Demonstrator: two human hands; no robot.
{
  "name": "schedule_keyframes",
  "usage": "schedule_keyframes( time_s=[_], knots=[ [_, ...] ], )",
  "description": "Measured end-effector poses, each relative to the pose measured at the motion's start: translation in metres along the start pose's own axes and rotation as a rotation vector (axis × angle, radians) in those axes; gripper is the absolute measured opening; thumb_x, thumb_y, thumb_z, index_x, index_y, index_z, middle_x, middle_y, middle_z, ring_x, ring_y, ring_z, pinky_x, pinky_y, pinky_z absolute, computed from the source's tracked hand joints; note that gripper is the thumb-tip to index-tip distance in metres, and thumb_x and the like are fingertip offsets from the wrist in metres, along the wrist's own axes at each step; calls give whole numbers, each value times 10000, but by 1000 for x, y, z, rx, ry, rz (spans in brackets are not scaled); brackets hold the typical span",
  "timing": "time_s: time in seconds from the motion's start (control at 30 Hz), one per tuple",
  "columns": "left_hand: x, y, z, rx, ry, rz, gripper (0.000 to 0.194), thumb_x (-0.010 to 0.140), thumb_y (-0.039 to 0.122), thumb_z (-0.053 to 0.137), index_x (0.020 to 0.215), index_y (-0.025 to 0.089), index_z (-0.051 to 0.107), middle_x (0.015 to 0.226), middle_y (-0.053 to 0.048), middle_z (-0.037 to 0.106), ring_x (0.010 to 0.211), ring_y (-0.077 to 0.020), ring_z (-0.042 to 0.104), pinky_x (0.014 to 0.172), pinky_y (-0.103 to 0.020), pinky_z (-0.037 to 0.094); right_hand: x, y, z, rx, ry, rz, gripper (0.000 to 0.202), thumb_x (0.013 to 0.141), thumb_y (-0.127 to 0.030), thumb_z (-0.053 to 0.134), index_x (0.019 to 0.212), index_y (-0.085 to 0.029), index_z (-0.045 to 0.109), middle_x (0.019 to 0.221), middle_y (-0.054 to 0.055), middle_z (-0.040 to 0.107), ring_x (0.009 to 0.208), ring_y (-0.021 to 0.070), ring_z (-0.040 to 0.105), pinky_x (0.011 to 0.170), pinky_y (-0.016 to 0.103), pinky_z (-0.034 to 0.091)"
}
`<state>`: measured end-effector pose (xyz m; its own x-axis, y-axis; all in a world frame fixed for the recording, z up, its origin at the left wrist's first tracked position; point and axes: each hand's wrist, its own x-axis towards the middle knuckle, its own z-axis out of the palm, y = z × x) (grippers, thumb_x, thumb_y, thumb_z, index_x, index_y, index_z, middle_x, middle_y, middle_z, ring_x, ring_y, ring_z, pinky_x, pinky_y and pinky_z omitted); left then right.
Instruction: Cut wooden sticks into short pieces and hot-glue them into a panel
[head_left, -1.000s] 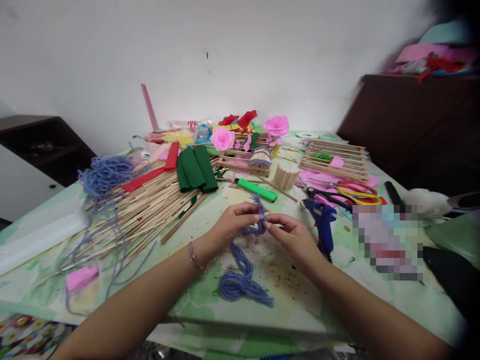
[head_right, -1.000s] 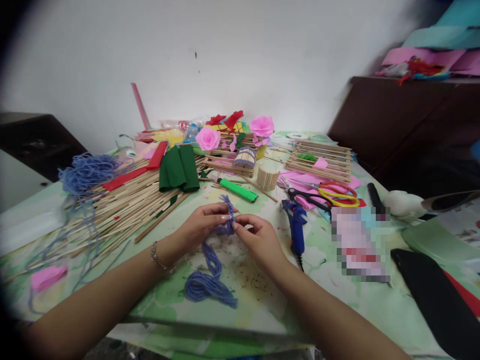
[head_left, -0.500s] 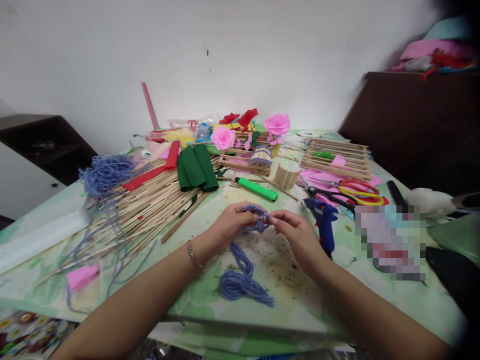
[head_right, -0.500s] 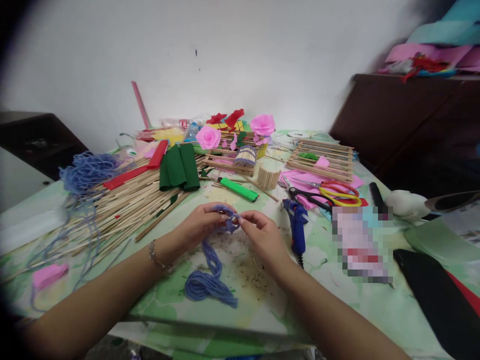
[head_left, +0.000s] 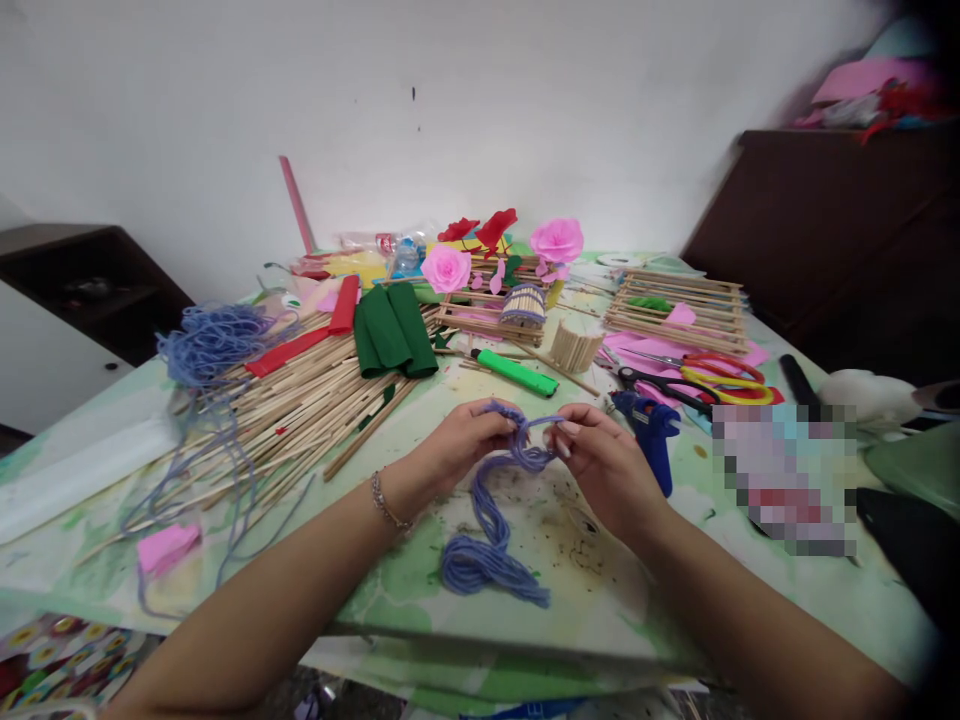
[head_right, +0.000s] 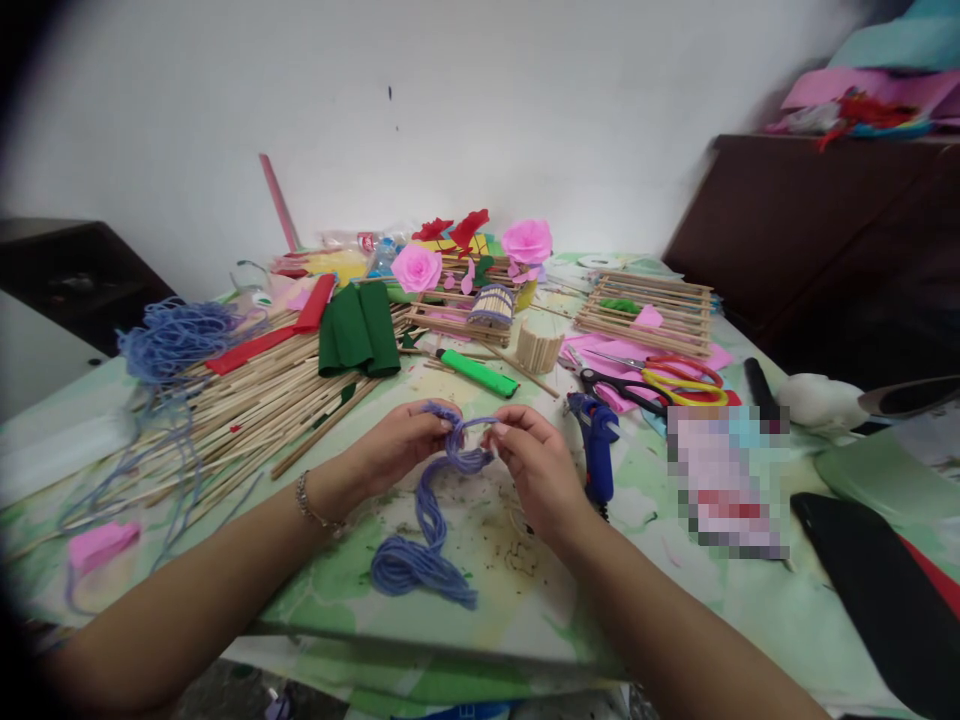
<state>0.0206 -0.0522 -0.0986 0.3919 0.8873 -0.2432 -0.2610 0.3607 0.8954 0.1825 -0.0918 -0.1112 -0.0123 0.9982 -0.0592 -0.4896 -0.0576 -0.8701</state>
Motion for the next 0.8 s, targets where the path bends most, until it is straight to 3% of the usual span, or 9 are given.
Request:
schedule_keyframes(
  time_s=[0.13,0.27,0.37,0.5,0.57,0.67,0.8],
  knots=[
    [2,1,-2,-38,26,7,165,540,132,685,693,107,627,617,9,596,579,-87,525,589,-226,410,-4,-10,3,175,-105,20,268,622,-122,620,878,-198,590,540,-66,449,478,78,401,520,228,296],
    [4,2,-6,-90,47,-21,177,548,149,694,713,117,639,646,10,597,579,-88,525,577,-223,414,-4,-16,1,275,-184,106,166,709,-194,532,868,-189,583,511,-17,501,459,104,399,497,230,314],
    [4,2,-7,-85,33,6,145,560,150,698,693,118,652,656,7,599,583,-78,515,576,-207,402,-2,-16,-2,257,-203,243,184,826,-226,481,958,-167,595,470,-11,522,420,97,388,469,205,330],
    [3,2,-9,-32,16,74,157,570,170,717,715,111,701,695,-13,641,628,-87,539,601,-200,400,-1,-12,-3,276,-334,529,203,797,-114,538,997,-119,572,517,-14,578,338,29,260,336,127,162],
    [3,1,-10,2,21,107,160,575,180,725,722,119,720,714,-19,662,657,-98,554,626,-207,408,-2,-11,-3,282,-435,610,208,788,-110,561,996,-106,567,548,4,620,321,11,241,317,114,140],
    [3,0,-11,55,17,134,140,585,186,730,716,137,729,733,-18,681,705,-116,572,671,-219,422,-3,-9,-3,266,-548,628,273,802,-136,589,1071,-118,550,577,10,662,293,-5,213,314,106,165],
    [1,-1,-8,173,1,177,82,633,197,707,699,152,722,717,-5,675,712,-120,566,694,-227,423,-3,-6,-4,239,-589,596,310,784,-203,652,1066,-135,543,563,-3,663,285,-10,199,313,108,140]
  ],
)
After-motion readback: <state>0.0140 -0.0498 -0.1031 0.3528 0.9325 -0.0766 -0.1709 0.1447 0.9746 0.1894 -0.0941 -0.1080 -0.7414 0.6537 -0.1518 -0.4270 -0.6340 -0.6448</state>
